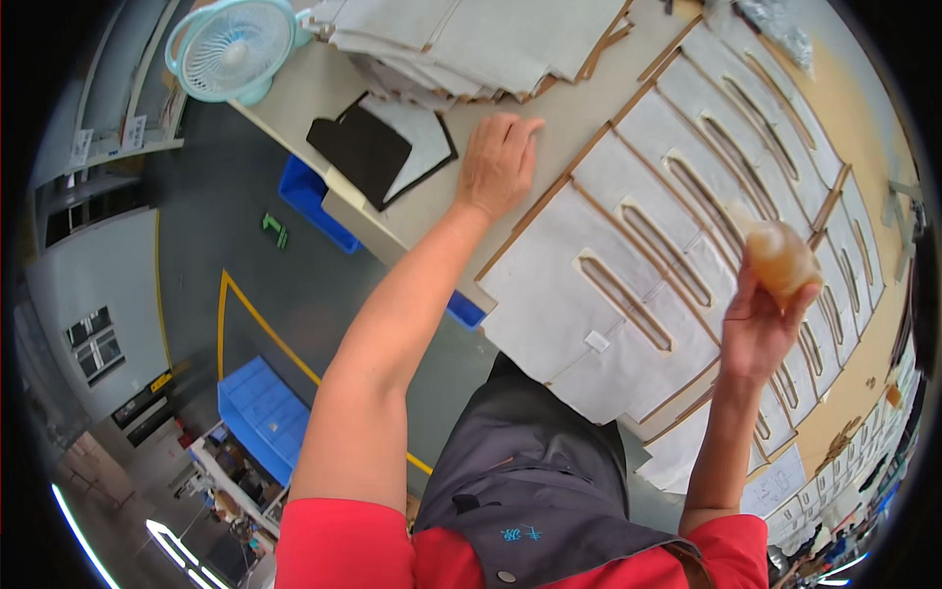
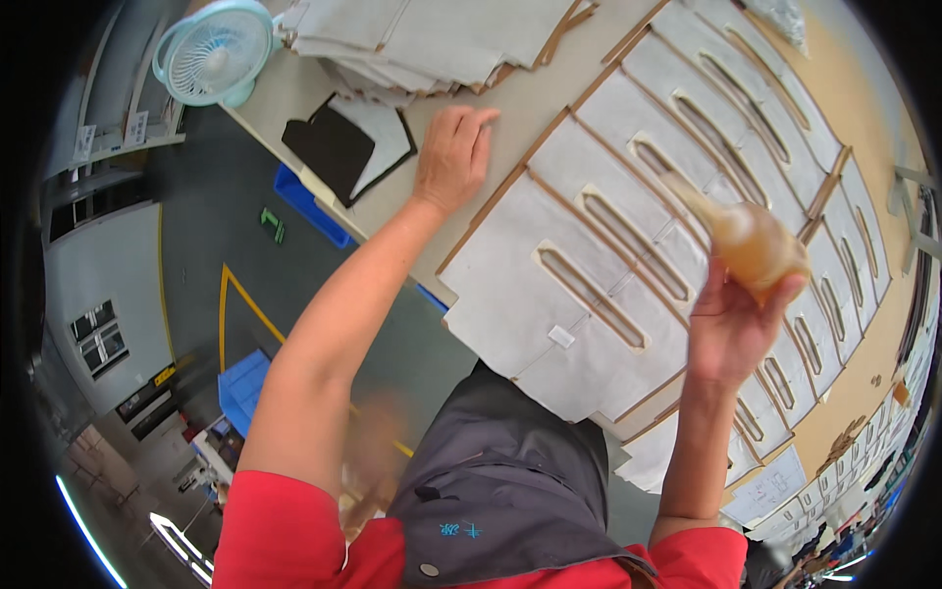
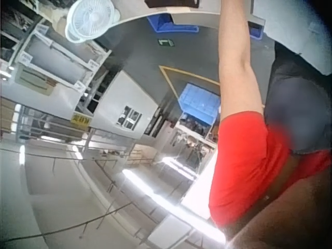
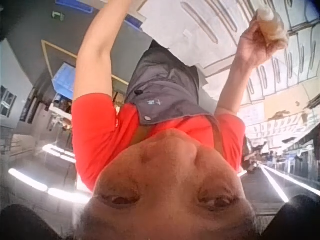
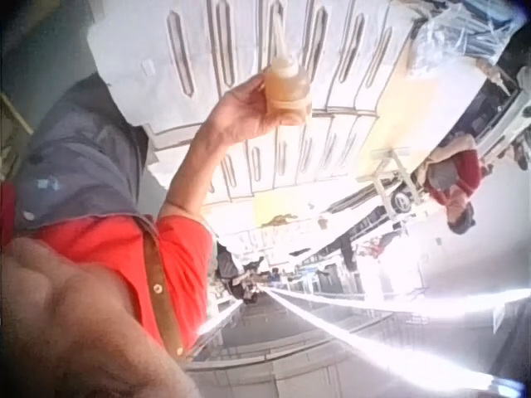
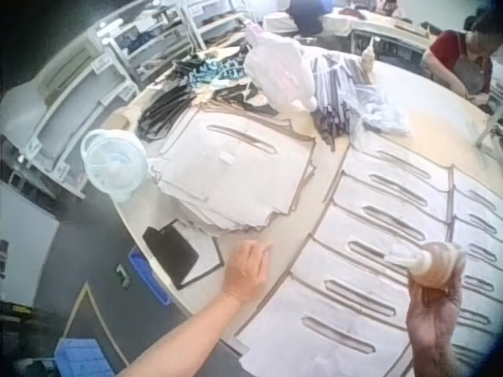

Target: The recorder applies glue to leather components and then adheres small decorative or structural leather pieces onto pre-cut leather panels in a workshop environment.

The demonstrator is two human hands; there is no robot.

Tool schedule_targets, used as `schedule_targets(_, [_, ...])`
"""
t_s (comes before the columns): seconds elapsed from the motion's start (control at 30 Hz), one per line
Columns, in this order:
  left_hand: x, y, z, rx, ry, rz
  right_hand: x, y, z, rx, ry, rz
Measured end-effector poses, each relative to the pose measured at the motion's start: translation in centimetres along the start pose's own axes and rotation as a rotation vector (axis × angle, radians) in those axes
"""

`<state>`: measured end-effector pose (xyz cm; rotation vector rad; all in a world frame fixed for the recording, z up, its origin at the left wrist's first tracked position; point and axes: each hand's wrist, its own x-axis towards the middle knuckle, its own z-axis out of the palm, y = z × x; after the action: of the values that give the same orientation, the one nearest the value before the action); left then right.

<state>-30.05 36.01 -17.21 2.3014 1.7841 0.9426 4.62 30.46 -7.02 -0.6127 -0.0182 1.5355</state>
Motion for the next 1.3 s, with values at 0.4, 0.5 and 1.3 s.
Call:
schedule_targets(0.4, [-2.0,0.6,-3.5,-0.083,0.071,-0.063,0.7,-9.2,-0.7,0.443,-0.232,-0.03])
schedule_targets(0.5, [-4.9,-0.7,-7.3,0.015,0.213,-0.277,0.1,-7.4,-2.0,0.375,-0.192,-0.002])
schedule_targets(1.3, [-9.1,4.2,-19.0,-1.572,0.578,-1.253,-7.4,6.9,7.1,-0.282,-0.03,-0.003])
